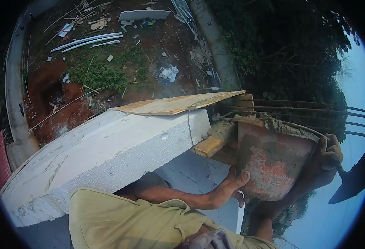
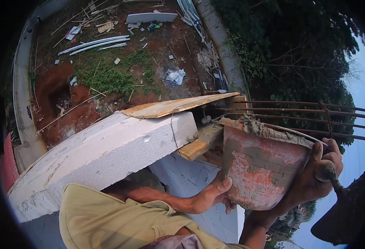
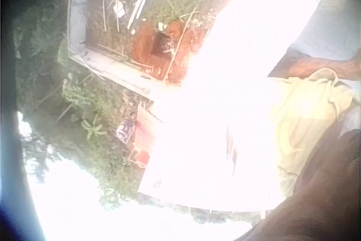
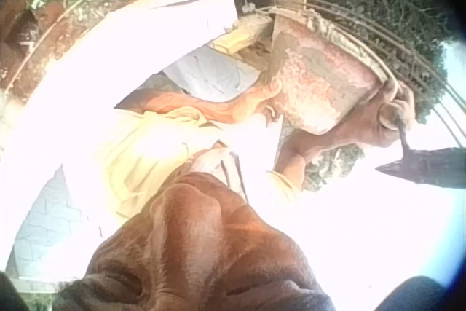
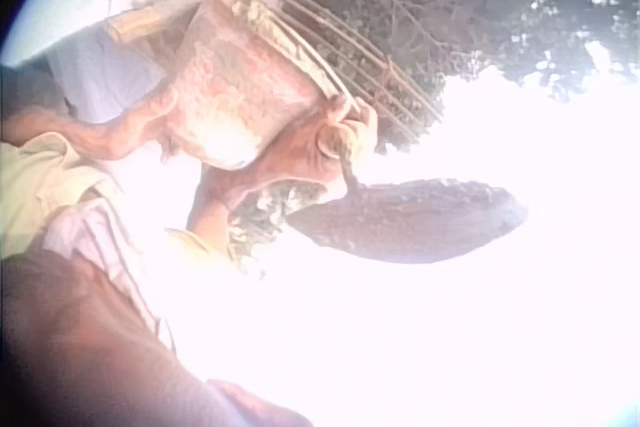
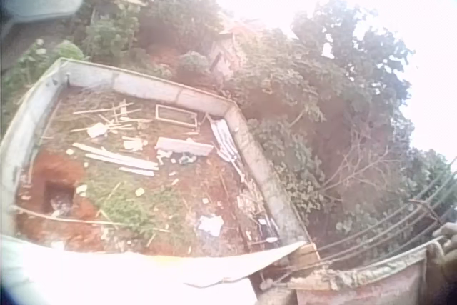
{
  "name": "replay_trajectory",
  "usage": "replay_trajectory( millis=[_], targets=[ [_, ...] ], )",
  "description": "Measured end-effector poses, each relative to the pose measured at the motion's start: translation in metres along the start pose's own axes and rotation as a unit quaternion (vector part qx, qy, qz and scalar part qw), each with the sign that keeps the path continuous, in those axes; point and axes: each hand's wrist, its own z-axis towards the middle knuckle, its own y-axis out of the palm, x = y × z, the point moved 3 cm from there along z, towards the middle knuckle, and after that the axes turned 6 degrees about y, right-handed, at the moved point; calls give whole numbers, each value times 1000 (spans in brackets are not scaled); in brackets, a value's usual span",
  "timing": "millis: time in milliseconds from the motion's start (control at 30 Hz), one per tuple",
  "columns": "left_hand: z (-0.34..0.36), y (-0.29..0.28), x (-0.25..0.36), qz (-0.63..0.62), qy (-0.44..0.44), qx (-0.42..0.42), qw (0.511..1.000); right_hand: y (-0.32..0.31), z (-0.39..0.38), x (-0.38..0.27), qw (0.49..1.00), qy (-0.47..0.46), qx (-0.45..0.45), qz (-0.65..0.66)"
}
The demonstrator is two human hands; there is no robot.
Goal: The person applies mortar to a vertical column form using a trowel and a small bucket while standing on a high wall. The person repeatedly scoops wet mortar from the bucket and presses it into the wooden formwork at the corner of the structure.
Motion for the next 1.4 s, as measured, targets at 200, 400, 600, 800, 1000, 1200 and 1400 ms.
replay_trajectory(
  millis=[200, 400, 600, 800, 1000, 1200, 1400],
  targets=[
    [1, -4, -5, -1, 37, -9, 999, 7, -5, -6, 998, 2, -2, -59],
    [1, -8, -12, -20, 27, 17, 999, -4, -7, 7, 998, -19, -42, 53],
    [2, -33, -19, 39, 42, 30, 998, -22, -7, 26, 971, 77, -63, 216],
    [4, -36, -22, 108, 81, 48, 990, -68, -12, 73, 914, 128, -158, 352],
    [-25, -73, -31, 229, 115, 65, 964, -123, -17, 94, 801, 179, -184, 540],
    [-72, -73, -48, 402, 219, 75, 886, -155, -49, 101, 771, 224, -277, 528],
    [-134, -108, -54, 608, 186, 289, 716, -140, -116, 86, 677, 217, -445, 544]
  ],
)
